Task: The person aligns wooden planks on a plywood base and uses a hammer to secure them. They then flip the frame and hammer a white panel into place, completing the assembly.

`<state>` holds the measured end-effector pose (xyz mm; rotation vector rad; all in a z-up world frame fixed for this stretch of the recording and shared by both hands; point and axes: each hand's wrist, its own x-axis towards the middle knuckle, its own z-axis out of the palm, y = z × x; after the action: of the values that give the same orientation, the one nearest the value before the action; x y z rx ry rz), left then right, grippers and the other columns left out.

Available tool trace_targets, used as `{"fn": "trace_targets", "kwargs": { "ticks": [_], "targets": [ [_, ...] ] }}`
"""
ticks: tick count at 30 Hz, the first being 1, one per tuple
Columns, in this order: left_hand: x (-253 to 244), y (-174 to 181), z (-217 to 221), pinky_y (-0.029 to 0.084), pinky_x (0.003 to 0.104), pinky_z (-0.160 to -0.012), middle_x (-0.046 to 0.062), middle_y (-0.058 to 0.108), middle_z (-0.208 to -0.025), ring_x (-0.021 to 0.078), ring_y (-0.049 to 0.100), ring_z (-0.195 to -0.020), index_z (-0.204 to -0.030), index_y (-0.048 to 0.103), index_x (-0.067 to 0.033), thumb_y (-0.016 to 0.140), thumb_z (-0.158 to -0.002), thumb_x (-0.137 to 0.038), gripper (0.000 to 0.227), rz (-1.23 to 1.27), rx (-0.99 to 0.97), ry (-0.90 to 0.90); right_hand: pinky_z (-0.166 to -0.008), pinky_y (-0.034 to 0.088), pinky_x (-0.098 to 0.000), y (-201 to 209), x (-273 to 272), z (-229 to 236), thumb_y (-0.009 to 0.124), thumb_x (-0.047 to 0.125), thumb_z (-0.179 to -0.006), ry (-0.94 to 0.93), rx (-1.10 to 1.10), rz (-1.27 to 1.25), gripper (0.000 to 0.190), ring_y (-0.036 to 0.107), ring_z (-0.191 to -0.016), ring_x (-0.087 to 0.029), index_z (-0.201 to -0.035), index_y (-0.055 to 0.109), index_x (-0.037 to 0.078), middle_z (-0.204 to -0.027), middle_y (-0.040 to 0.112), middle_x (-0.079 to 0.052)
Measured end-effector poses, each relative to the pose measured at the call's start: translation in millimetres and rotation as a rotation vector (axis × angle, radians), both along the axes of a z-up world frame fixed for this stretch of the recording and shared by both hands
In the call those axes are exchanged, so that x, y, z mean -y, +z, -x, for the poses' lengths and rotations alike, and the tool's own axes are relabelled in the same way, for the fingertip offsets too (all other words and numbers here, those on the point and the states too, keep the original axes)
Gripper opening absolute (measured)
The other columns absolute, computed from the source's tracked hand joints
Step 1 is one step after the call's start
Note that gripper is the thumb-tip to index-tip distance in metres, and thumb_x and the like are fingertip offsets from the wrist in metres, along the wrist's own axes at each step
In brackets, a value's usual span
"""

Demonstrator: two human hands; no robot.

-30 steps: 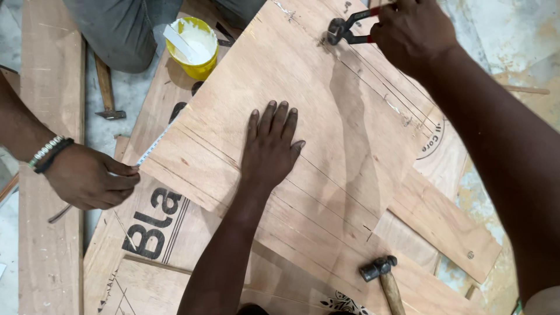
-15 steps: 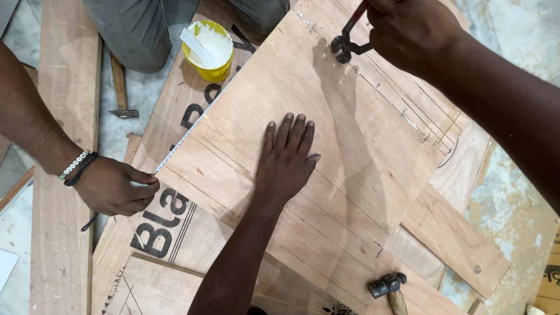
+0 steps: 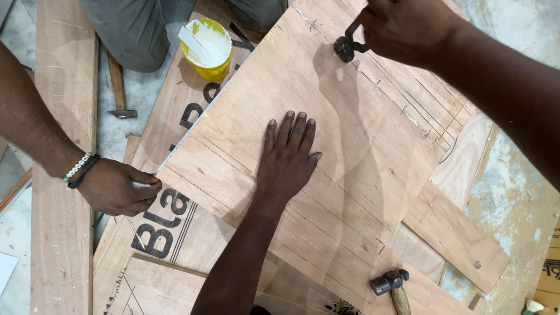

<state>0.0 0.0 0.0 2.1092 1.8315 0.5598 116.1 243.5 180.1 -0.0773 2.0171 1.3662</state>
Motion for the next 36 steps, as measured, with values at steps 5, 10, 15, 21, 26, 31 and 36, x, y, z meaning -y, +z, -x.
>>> {"fn": "trace_targets", "kwargs": {
  "ticks": [5,10,15,21,26,31,36],
  "targets": [
    [1,-1,-1,0.016,0.054,-0.128,0.011,0.038,-0.163,0.0278,0.026,-0.154,-0.156,0.043,-0.0113,0.048,-0.103,-0.05,0.065,-0.003,-0.007,0.003,-0.076,0.051,-0.0205,-7,-9,-1,0.073,0.037,-0.085,0.04,-0.051,-0.011,0.02,0.061,-0.081,0.0,-0.103,0.067,0.03,-0.079,0.057,0.016],
    [-1,3,0,0.014,0.052,-0.128,0.009,0.037,-0.164,0.026,0.025,-0.155,-0.156,0.04,-0.0128,0.044,-0.104,-0.052,0.065,0.035,-0.022,0.005,-0.066,0.051,-0.0163,-17,-30,-20,0.052,0.034,-0.115,-0.067,-0.027,0.009,0.037,0.059,-0.066,0.003,-0.086,0.07,0.02,-0.064,0.057,0.013],
    [-1,4,0,0.014,0.052,-0.128,0.008,0.036,-0.164,0.025,0.024,-0.155,-0.157,0.039,-0.0141,0.044,-0.104,-0.052,0.066,0.062,-0.03,-0.005,-0.056,0.054,-0.0201,-50,-62,-48,0.065,0.035,-0.103,-0.435,-0.224,0.251,0.023,0.066,-0.057,-0.003,-0.106,0.074,0.014,-0.073,0.071,0.004],
    [-2,3,0,0.015,0.052,-0.128,0.008,0.036,-0.164,0.0254,0.025,-0.156,-0.157,0.041,-0.0137,0.048,-0.103,-0.051,0.066,0.063,-0.032,0.002,-0.049,0.052,-0.0243,-63,-69,-75,0.075,0.015,-0.089,-0.639,-0.295,0.284,0.028,0.069,-0.053,-0.01,-0.117,0.075,0.011,-0.075,0.076,-0.003],
    [-1,3,-1,0.015,0.052,-0.128,0.008,0.038,-0.163,0.0258,0.026,-0.155,-0.156,0.043,-0.0137,0.049,-0.103,-0.051,0.065,0.048,-0.029,0.004,-0.051,0.055,-0.0227,-50,-55,-75,0.077,0.019,-0.083,-0.526,-0.409,0.299,0.027,0.069,-0.062,-0.011,-0.11,0.076,0.014,-0.077,0.074,-0.001],
    [0,2,-1,0.016,0.053,-0.128,0.009,0.038,-0.163,0.026,0.027,-0.154,-0.155,0.043,-0.0132,0.049,-0.103,-0.051,0.065,0.029,-0.025,0.006,-0.055,0.053,-0.0177,-30,-49,-53,0.069,0.034,-0.096,-0.219,-0.171,0.175,0.022,0.067,-0.061,-0.003,-0.116,0.069,0.025,-0.077,0.07,0.011],
    [-1,3,0,0.016,0.053,-0.128,0.008,0.038,-0.163,0.0255,0.026,-0.155,-0.155,0.044,-0.0136,0.049,-0.103,-0.05,0.064,0.036,-0.008,0.011,-0.055,0.05,-0.0138,-32,-39,-13,0.063,0.039,-0.103,-0.251,0.05,0.129,0.026,0.059,-0.055,0.004,-0.096,0.076,0.019,-0.073,0.072,0.012]
  ]
}}
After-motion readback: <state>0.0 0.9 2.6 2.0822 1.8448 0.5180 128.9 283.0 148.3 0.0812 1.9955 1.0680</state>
